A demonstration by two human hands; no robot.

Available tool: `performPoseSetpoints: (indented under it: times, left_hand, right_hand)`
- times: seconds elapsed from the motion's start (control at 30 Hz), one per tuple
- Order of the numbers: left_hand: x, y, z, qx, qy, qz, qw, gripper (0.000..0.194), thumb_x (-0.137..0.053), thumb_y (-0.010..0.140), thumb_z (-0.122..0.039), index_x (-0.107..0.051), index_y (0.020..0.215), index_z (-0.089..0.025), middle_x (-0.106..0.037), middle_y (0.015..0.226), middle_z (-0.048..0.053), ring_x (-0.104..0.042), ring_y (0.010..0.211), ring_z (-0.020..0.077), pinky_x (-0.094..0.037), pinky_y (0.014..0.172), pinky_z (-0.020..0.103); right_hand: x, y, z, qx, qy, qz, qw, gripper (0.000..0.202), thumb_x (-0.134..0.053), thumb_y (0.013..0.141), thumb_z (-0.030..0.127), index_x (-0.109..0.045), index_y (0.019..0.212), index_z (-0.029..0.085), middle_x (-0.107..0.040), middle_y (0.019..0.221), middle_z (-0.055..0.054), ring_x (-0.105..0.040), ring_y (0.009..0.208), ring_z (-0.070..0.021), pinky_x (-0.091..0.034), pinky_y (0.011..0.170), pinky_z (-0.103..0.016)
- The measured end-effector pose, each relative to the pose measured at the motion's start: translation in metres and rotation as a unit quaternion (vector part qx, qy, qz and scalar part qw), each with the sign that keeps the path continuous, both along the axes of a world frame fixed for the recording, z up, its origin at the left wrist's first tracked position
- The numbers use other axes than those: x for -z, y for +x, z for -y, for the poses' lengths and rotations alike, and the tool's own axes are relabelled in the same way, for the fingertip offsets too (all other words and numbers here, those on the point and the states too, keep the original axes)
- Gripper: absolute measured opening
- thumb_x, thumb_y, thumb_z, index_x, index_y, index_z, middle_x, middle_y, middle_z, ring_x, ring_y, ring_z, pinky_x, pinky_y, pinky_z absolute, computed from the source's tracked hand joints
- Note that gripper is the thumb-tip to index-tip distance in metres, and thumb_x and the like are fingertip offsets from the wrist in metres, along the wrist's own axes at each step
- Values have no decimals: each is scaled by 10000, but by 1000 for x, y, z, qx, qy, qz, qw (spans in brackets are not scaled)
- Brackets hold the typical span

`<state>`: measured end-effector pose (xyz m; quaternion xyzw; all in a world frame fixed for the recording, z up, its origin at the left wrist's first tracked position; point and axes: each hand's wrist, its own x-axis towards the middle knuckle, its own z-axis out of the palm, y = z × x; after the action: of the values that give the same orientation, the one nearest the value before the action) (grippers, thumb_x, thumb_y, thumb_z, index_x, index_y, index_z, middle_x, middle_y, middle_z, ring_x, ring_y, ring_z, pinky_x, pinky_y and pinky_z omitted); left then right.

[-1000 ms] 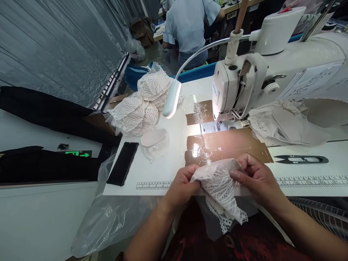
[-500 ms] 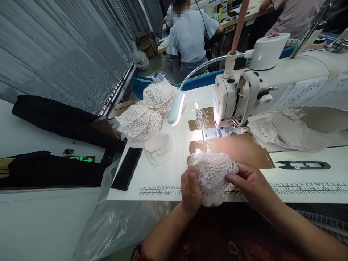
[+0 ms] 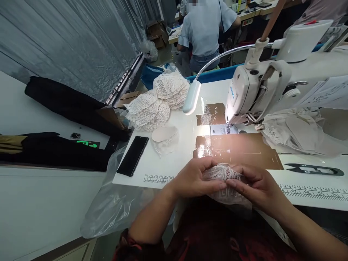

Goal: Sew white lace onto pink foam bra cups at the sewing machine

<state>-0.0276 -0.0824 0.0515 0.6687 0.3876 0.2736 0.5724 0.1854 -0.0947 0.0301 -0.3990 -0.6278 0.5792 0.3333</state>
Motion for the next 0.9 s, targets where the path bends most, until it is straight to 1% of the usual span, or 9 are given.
performPoseSetpoints:
  times: [0.03, 0.1, 0.2, 0.3, 0.37, 0.53, 0.73, 0.83, 0.9]
  left_hand:
    - [1, 3, 0, 2, -15, 1, 1000, 281, -706, 800, -360, -628, 952, -137, -590, 832, 20, -550, 736, 132, -450, 656, 233]
    - [6, 6, 1, -3, -28, 3, 1000, 260, -699, 804, -361, -616, 879, -126, -546, 778, 5, -497, 683, 111, -409, 601, 213]
    - [10, 9, 1, -9, -46, 21, 999, 299, -707, 800, -372, -627, 933, -117, -562, 823, 24, -502, 723, 122, -421, 639, 226]
    - [8, 11, -2, -9, -73, 47, 996, 333, -723, 792, -376, -643, 982, -115, -593, 860, 37, -531, 762, 131, -437, 678, 232]
    - [6, 11, -6, -16, -82, 57, 995, 299, -722, 802, -360, -656, 964, -118, -602, 845, 28, -536, 750, 119, -434, 672, 217]
    - [6, 15, -14, -28, -88, 76, 993, 198, -701, 827, -299, -673, 900, -117, -597, 785, 5, -520, 698, 88, -423, 639, 189]
    - [9, 17, -19, -30, -112, 77, 990, 195, -709, 818, -288, -678, 879, -106, -591, 771, 9, -517, 688, 86, -416, 616, 185]
    - [12, 19, -20, -36, -114, 84, 989, 198, -702, 825, -295, -682, 845, -99, -574, 742, 9, -495, 660, 78, -397, 593, 184]
    - [15, 24, -19, -50, -122, 102, 986, 214, -704, 823, -306, -674, 799, -95, -558, 703, 4, -475, 631, 71, -382, 575, 181]
  right_hand:
    - [0, 0, -1, 14, 24, 11, 1000, 188, -631, 856, 382, -669, 762, 224, -680, 818, -44, -626, 769, -208, -493, 682, -309]
    - [0, 0, -3, 42, 57, 31, 997, 222, -622, 860, 379, -648, 706, 222, -683, 848, -54, -630, 795, -216, -493, 705, -321]
    - [1, 0, -5, 75, 74, 53, 993, 247, -618, 863, 358, -598, 663, 215, -670, 817, -45, -617, 740, -192, -472, 655, -304]
    - [2, 1, -7, 91, 90, 58, 990, 245, -618, 859, 322, -569, 648, 209, -661, 788, -31, -607, 711, -171, -458, 629, -283]
    - [3, 2, -8, 94, 95, 56, 989, 245, -613, 858, 306, -555, 642, 207, -655, 766, -24, -599, 684, -158, -451, 607, -273]
    - [4, 1, -12, 90, 94, 60, 990, 257, -601, 855, 297, -536, 625, 201, -641, 715, -18, -585, 628, -147, -432, 557, -265]
    - [3, 4, -16, 89, 76, 55, 992, 258, -600, 849, 293, -538, 619, 197, -628, 700, -7, -577, 619, -136, -430, 558, -254]
    - [5, 7, -17, 87, 51, 56, 993, 265, -608, 845, 308, -535, 616, 196, -596, 678, -2, -555, 619, -138, -409, 554, -255]
    - [8, 8, -18, 89, 18, 39, 995, 277, -628, 836, 330, -535, 614, 192, -587, 679, -2, -541, 630, -137, -402, 561, -254]
